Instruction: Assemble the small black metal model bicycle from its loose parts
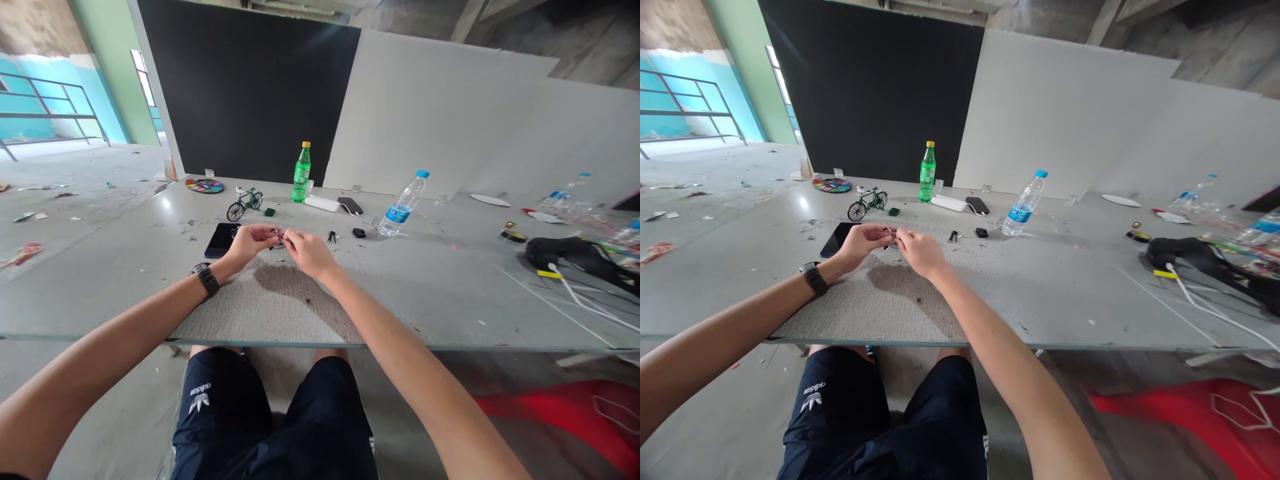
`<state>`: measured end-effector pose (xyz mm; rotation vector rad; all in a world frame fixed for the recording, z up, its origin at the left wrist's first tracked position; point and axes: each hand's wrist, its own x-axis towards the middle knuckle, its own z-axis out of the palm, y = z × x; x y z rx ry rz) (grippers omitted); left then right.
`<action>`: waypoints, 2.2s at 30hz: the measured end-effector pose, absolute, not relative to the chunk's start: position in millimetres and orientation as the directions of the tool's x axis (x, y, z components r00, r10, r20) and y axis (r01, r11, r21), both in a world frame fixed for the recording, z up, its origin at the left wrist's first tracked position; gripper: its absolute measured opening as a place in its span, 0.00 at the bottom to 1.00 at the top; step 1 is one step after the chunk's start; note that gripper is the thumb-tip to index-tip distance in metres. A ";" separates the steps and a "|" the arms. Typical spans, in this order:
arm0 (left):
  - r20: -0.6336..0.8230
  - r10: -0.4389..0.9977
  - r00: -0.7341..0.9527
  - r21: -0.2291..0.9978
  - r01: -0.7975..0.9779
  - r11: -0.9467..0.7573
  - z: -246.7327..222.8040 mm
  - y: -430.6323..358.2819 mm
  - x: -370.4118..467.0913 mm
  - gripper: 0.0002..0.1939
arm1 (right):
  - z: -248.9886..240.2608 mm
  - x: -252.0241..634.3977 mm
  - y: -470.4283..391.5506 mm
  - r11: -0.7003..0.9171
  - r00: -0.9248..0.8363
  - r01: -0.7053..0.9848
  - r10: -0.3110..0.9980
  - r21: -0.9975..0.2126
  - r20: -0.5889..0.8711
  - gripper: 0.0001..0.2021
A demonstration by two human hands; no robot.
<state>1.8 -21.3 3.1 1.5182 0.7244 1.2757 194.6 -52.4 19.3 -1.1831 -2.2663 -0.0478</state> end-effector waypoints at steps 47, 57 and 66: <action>0.433 0.886 0.164 0.901 -0.092 -0.423 2.3 -17.9 5.6 0.17 | 32.2 197.4 -56.5 0.559 -0.385 0.775 0.788 -0.295 0.481 0.07; 0.482 0.852 0.205 0.870 -0.001 -0.493 4.1 -20.6 3.6 0.16 | 28.2 197.8 -55.9 0.605 -0.414 0.683 0.782 -0.409 0.466 0.07; 0.548 0.789 0.278 0.816 0.033 -0.578 8.2 -24.2 1.2 0.11 | 24.9 198.6 -47.7 0.105 -0.340 0.145 0.939 -0.984 0.050 0.10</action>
